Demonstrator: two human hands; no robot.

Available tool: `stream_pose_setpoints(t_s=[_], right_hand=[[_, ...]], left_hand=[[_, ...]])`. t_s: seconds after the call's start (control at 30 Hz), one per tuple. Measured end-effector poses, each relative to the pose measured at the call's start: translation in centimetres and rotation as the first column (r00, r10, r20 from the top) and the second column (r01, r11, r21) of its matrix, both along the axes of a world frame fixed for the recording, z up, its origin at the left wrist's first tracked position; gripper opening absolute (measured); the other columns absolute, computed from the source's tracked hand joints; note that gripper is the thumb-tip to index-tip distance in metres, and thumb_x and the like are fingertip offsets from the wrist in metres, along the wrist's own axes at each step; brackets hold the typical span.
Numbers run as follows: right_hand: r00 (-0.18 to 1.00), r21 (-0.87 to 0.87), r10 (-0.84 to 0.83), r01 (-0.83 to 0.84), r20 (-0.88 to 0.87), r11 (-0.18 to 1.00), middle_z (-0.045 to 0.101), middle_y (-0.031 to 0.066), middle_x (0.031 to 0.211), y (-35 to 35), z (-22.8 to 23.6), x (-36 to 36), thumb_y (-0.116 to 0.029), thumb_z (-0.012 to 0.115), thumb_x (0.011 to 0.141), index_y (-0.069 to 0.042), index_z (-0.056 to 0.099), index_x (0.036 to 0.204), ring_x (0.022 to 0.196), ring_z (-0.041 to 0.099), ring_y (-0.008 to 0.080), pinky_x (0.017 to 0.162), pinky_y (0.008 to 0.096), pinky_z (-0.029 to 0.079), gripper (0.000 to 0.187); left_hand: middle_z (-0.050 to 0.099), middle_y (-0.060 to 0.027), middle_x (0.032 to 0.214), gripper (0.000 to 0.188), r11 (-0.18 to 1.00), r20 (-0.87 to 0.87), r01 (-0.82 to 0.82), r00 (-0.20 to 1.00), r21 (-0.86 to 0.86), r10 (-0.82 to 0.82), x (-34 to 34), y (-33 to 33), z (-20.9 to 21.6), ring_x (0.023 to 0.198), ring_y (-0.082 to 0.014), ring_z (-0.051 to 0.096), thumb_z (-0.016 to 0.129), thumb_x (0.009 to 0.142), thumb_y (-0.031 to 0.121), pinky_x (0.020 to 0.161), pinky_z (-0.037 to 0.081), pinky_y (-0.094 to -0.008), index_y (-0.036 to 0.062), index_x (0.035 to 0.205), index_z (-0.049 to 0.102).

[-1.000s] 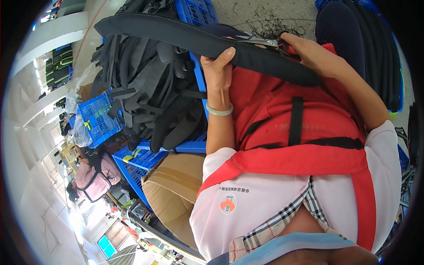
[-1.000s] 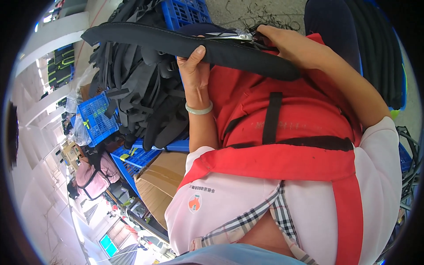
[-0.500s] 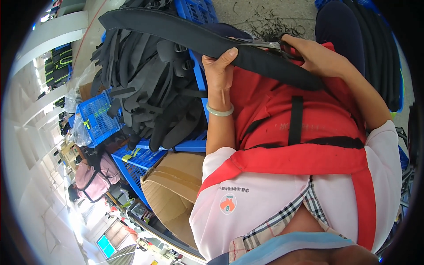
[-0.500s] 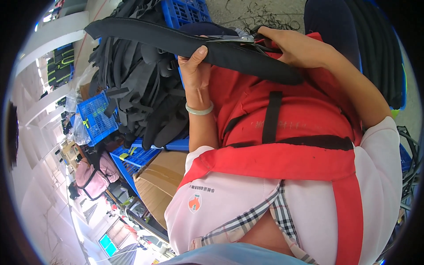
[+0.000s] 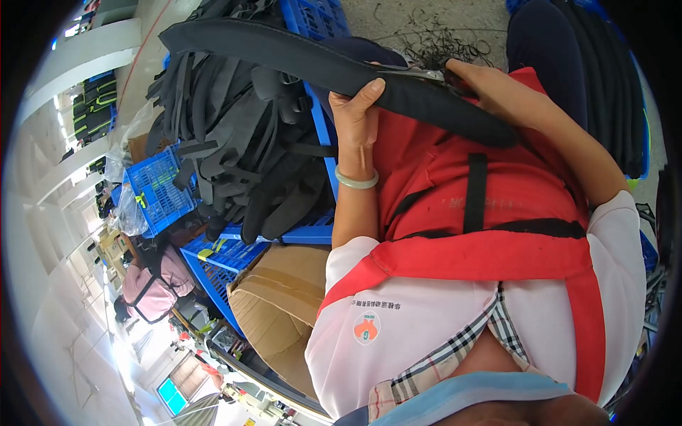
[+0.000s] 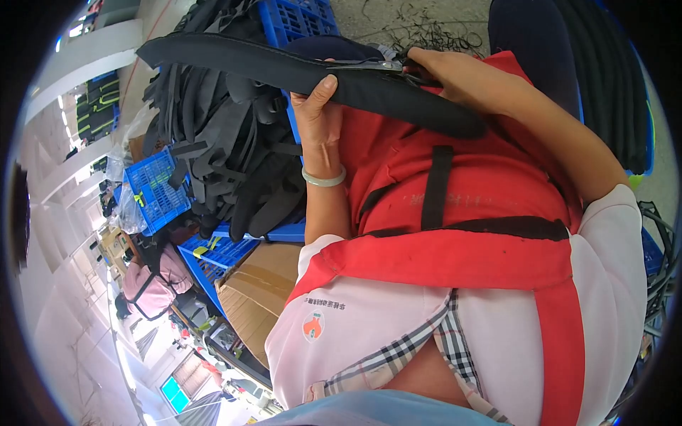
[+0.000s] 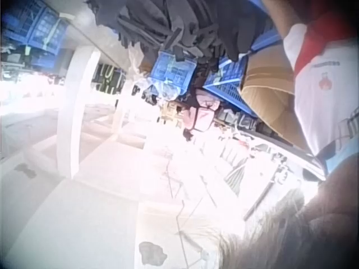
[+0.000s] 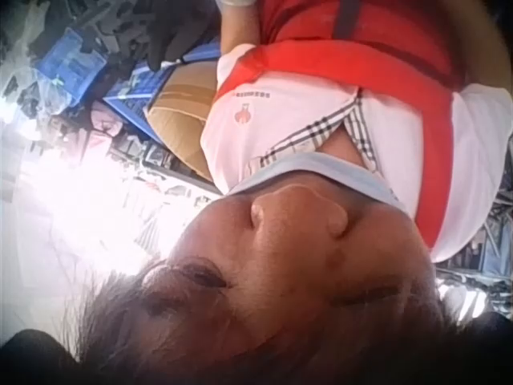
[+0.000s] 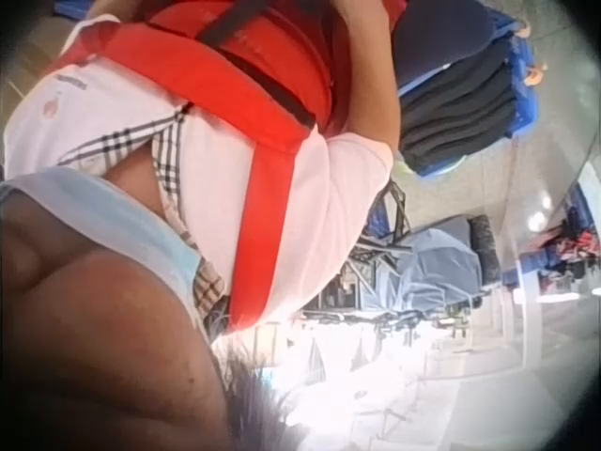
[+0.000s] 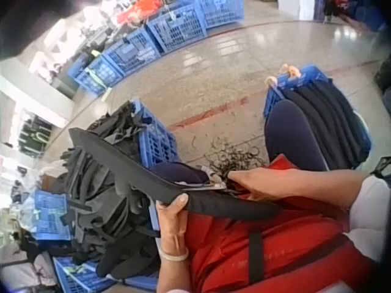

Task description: Trimming excess material from black foam backpack straps using scissors.

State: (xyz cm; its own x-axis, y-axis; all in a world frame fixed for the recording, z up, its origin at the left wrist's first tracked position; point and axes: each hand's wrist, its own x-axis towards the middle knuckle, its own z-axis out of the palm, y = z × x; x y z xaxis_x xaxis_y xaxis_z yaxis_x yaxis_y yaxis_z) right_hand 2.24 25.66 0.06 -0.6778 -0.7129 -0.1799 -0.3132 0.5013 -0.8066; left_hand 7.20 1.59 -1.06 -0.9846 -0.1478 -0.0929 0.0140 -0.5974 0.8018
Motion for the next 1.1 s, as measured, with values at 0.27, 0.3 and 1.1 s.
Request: stream_pose_setpoints(t_s=[0.27, 0.3, 1.1], right_hand=[[0.999, 0.072, 0.021, -0.018, -0.047, 0.997, 0.06, 0.0259, 0.088, -0.5, -0.5, 0.1, -0.009, 0.064, 0.079, 0.002, 0.045, 0.108, 0.089, 0.058, 0.0433, 0.076, 0.0473, 0.045, 0.037], [0.998, 0.126, 0.057, -0.06, 0.025, 0.99, 0.06, 0.0261, 0.086, -0.6, -0.4, -0.1, -0.009, 0.064, 0.079, 0.002, 0.046, 0.109, 0.087, 0.059, 0.0438, 0.075, 0.048, 0.046, 0.037], [0.983, -0.005, 0.022, -0.023, -0.184, 1.0, 0.061, 0.0235, 0.083, -0.3, -4.5, -0.5, -0.015, 0.066, 0.079, -0.003, 0.046, 0.11, 0.081, 0.06, 0.0433, 0.067, 0.0462, 0.046, 0.039]], left_hand=[[0.068, -0.0097, 0.098, 0.03, 1.0, -0.031, 0.014, 0.999, 0.026, -0.013, 0.1, -0.1, -0.2, 0.09, -0.0203, 0.065, 0.073, 0.073, -0.008, 0.085, 0.052, -0.0338, 0.0022, 0.101, 0.066], [0.068, -0.0095, 0.098, 0.03, 0.999, -0.029, 0.018, 0.999, 0.038, -0.016, 0.1, -0.1, -0.3, 0.089, -0.0203, 0.065, 0.073, 0.074, -0.009, 0.085, 0.052, -0.0337, 0.0023, 0.101, 0.066], [0.067, -0.0081, 0.096, 0.026, 0.988, -0.004, 0.074, 0.997, 0.134, -0.074, 0.4, 0.4, -1.1, 0.088, -0.0207, 0.065, 0.07, 0.077, -0.005, 0.086, 0.052, -0.0351, 0.0021, 0.102, 0.064]])
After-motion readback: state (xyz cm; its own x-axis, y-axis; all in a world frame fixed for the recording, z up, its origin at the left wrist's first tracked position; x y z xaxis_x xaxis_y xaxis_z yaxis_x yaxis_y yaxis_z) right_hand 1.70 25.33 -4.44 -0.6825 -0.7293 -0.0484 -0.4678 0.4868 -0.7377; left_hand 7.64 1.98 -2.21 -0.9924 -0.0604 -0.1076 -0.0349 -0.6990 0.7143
